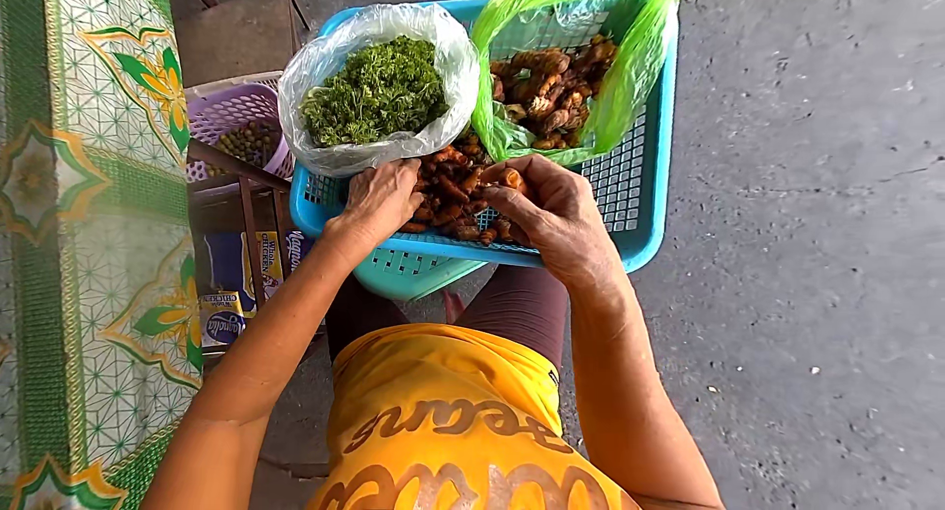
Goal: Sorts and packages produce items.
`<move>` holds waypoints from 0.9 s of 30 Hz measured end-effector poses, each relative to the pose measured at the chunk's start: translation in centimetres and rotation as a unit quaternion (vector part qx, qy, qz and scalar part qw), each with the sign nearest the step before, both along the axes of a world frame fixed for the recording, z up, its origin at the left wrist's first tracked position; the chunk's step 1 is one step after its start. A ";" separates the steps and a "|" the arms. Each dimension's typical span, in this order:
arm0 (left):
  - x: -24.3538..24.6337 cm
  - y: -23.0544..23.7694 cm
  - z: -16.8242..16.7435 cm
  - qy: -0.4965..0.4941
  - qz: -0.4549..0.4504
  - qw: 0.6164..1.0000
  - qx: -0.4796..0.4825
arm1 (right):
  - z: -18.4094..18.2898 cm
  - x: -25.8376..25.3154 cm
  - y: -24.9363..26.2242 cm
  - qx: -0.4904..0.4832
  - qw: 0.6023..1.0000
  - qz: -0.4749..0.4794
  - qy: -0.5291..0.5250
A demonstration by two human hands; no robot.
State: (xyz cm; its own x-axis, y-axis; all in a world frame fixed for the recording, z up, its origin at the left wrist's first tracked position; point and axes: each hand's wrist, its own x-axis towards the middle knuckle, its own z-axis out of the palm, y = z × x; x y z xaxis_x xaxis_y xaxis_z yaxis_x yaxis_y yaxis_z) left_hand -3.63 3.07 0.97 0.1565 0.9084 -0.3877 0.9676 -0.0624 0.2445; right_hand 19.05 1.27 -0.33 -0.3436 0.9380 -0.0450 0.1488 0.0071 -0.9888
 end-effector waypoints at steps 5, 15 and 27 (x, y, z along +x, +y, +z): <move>-0.6 -0.1 0.5 -0.007 -0.035 0.999 -0.010 | 0.1 0.0 -0.1 0.007 1.000 0.001 -0.010; -7.5 -3.1 2.9 -0.042 -0.001 0.999 -0.007 | 0.1 -0.7 -0.1 0.058 0.993 0.016 -0.101; -5.8 -1.6 1.9 0.088 -0.009 0.994 -0.057 | 0.9 -11.2 3.7 0.172 0.794 0.338 -0.476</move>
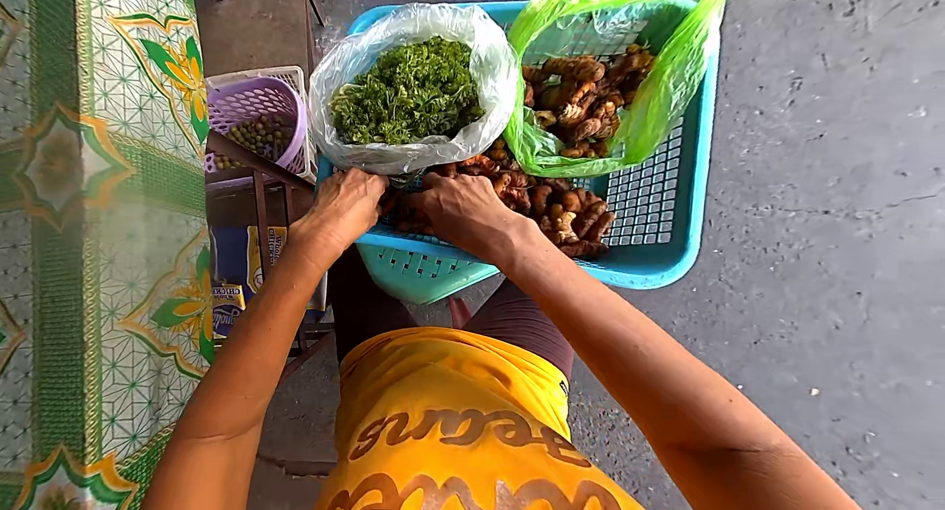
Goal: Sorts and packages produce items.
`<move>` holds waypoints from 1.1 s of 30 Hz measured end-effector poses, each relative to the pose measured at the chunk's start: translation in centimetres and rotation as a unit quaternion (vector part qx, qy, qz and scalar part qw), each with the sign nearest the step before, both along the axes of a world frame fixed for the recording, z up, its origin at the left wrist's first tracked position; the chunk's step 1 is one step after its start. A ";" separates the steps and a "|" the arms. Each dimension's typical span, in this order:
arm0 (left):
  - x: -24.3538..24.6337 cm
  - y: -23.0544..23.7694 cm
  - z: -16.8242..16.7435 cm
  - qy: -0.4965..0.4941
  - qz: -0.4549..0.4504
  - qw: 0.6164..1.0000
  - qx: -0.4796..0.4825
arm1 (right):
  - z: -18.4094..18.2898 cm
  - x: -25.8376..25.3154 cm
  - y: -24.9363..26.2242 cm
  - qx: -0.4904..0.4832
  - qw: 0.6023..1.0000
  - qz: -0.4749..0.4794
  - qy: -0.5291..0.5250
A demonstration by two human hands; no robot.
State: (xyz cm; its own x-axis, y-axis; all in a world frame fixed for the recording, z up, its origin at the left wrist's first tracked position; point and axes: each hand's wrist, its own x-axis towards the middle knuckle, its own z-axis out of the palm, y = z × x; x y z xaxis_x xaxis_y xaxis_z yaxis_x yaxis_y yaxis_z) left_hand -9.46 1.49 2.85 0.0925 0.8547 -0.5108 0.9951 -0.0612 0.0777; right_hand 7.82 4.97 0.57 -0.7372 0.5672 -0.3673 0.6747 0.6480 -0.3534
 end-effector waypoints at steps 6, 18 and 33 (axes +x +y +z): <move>-0.3 0.5 -0.5 -0.010 -0.018 1.000 -0.021 | -1.3 0.7 0.1 0.002 1.000 0.011 0.014; -0.8 0.3 -0.1 -0.193 0.057 0.980 -0.006 | -0.7 12.6 -2.4 -0.062 0.931 -0.197 0.301; 3.1 0.3 0.4 0.052 0.040 0.997 0.044 | -1.0 14.4 -3.0 -0.162 0.773 -0.370 0.489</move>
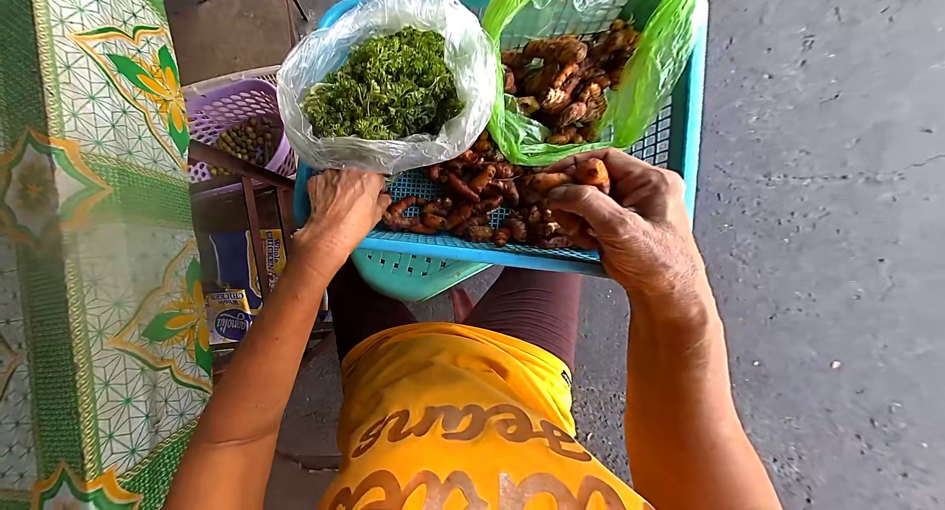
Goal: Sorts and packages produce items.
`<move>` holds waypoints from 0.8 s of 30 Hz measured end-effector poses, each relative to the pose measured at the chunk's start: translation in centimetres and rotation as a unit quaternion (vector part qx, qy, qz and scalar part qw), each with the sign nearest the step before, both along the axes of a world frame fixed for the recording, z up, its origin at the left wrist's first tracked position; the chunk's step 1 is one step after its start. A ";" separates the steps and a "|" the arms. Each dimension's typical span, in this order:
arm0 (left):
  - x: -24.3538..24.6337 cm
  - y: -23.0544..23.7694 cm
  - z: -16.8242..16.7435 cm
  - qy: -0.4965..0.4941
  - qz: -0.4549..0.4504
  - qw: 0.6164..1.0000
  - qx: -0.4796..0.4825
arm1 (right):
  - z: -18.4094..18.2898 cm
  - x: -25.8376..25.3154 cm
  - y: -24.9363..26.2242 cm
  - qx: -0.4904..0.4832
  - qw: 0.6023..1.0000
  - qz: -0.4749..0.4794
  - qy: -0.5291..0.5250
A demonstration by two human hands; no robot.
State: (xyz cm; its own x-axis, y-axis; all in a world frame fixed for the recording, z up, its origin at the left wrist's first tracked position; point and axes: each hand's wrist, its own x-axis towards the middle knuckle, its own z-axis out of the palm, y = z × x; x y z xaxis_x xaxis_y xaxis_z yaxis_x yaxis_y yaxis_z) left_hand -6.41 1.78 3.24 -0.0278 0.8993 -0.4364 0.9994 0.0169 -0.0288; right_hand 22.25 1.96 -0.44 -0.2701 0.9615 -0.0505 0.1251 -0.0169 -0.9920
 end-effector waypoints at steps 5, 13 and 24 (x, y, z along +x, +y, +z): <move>0.3 0.2 -1.1 0.013 -0.041 0.999 0.011 | 0.0 -0.2 0.0 -0.015 0.999 -0.026 0.015; -1.3 -0.2 -1.5 -0.095 -0.062 0.993 0.023 | 0.1 -0.1 -0.4 -0.012 1.000 -0.022 0.018; -1.3 -0.1 -2.1 -0.363 0.116 0.917 0.119 | -0.2 -0.4 0.2 -0.014 0.999 -0.036 0.027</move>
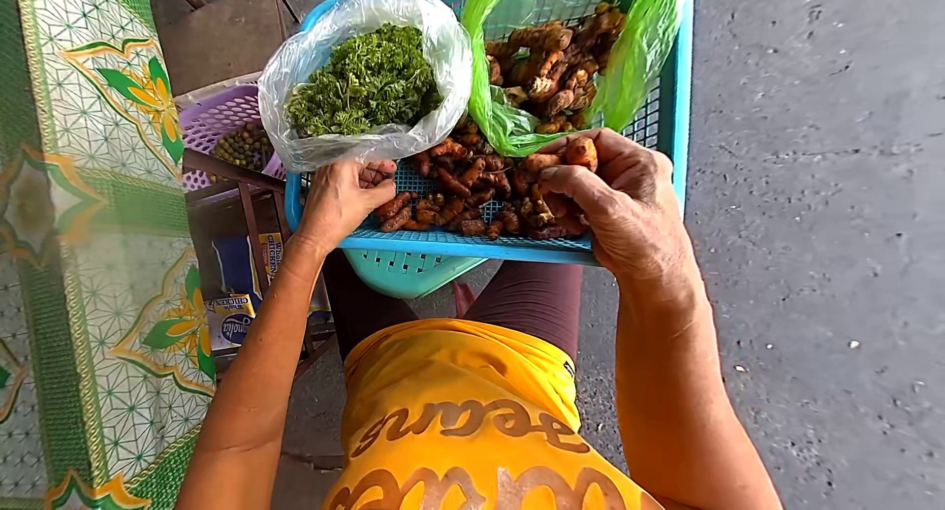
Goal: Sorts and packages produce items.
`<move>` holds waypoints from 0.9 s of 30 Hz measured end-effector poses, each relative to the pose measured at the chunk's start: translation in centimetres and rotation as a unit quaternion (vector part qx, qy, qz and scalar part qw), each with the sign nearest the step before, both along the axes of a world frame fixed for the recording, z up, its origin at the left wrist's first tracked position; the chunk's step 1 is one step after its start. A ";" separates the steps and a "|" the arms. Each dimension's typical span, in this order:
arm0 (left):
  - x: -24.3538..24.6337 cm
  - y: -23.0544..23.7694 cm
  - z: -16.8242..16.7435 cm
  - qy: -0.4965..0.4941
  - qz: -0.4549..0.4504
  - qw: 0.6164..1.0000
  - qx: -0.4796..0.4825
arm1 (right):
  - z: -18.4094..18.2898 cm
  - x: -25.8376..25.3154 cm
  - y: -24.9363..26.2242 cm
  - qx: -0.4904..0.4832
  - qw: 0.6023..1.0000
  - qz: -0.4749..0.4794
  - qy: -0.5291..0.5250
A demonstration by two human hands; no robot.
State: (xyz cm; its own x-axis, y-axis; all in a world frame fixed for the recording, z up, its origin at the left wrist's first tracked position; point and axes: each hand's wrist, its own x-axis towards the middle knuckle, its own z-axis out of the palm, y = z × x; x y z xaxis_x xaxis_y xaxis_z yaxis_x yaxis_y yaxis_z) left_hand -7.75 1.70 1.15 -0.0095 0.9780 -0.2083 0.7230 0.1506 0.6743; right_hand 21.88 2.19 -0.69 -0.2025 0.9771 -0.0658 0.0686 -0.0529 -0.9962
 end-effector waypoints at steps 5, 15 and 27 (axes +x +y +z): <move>1.5 -0.2 1.9 -0.343 0.102 0.926 -0.123 | 0.0 0.0 0.2 -0.043 0.998 -0.027 0.044; 0.8 -1.0 0.1 -0.411 0.010 0.903 -0.124 | 1.8 -1.4 2.4 0.064 0.932 0.048 -0.353; 1.3 -1.3 -0.8 -0.368 0.133 0.917 0.073 | 5.6 -8.4 5.1 0.193 0.873 0.237 -0.380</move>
State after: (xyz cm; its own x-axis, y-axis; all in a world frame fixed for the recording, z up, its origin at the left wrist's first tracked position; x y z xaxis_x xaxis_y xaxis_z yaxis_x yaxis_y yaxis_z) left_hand -6.43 0.42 0.34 -0.1617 0.9794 -0.1211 0.0139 0.1249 0.9921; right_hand 13.52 7.33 4.91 -0.6314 0.7743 -0.0429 0.6411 0.4901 -0.5906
